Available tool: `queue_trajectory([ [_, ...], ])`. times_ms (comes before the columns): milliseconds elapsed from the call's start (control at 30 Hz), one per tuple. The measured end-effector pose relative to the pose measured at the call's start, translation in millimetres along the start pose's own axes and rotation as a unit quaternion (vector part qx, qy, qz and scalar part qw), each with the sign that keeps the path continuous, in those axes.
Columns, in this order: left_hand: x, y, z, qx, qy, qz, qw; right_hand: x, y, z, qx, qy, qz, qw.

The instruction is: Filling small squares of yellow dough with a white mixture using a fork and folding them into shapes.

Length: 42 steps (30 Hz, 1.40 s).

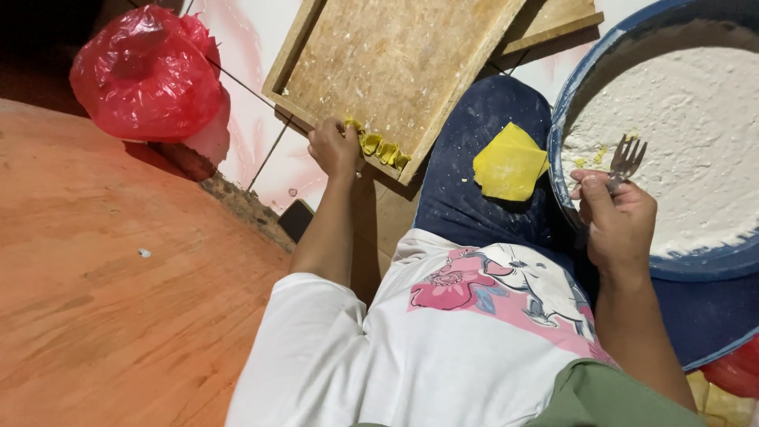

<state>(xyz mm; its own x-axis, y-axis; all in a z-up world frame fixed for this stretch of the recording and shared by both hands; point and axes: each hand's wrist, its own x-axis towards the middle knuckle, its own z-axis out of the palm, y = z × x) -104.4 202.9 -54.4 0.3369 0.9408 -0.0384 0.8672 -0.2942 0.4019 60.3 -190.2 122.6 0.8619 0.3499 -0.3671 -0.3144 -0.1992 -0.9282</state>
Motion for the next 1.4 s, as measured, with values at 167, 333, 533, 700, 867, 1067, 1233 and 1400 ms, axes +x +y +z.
queue_trajectory([
  [167,-13.7,18.1,-20.6,-0.014,-0.058,0.002,0.998,1.2,1.7,-0.8,0.006,-0.003,0.0,1.0],
  [333,-20.2,18.9,-24.0,-0.007,-0.092,-0.005,0.996,2.0,3.3,-2.6,0.013,0.0,0.004,1.0],
  [533,-42.4,58.0,-23.5,-0.091,0.014,0.151,0.984,8.8,7.0,-11.3,-0.064,0.029,-0.015,0.997],
  [700,-113.7,151.1,-89.0,-0.362,-0.079,0.368,0.853,14.8,16.8,-19.4,-0.139,-0.001,-0.058,0.989],
  [867,-155.7,174.1,-71.7,-0.273,-0.104,0.543,0.787,16.2,27.0,-27.5,-0.166,0.017,-0.069,0.984],
  [1067,-172.7,177.9,-44.9,-0.193,-0.026,0.601,0.775,10.9,32.9,-23.1,-0.167,0.024,-0.089,0.982],
  [1233,-171.8,182.2,-72.4,-0.199,-0.083,0.554,0.804,1.6,20.6,0.5,-0.139,0.013,-0.074,0.987],
  [1400,-162.9,176.5,-65.2,-0.392,-0.272,0.283,0.832,3.9,34.5,16.9,-0.103,-0.015,-0.066,0.992],
])
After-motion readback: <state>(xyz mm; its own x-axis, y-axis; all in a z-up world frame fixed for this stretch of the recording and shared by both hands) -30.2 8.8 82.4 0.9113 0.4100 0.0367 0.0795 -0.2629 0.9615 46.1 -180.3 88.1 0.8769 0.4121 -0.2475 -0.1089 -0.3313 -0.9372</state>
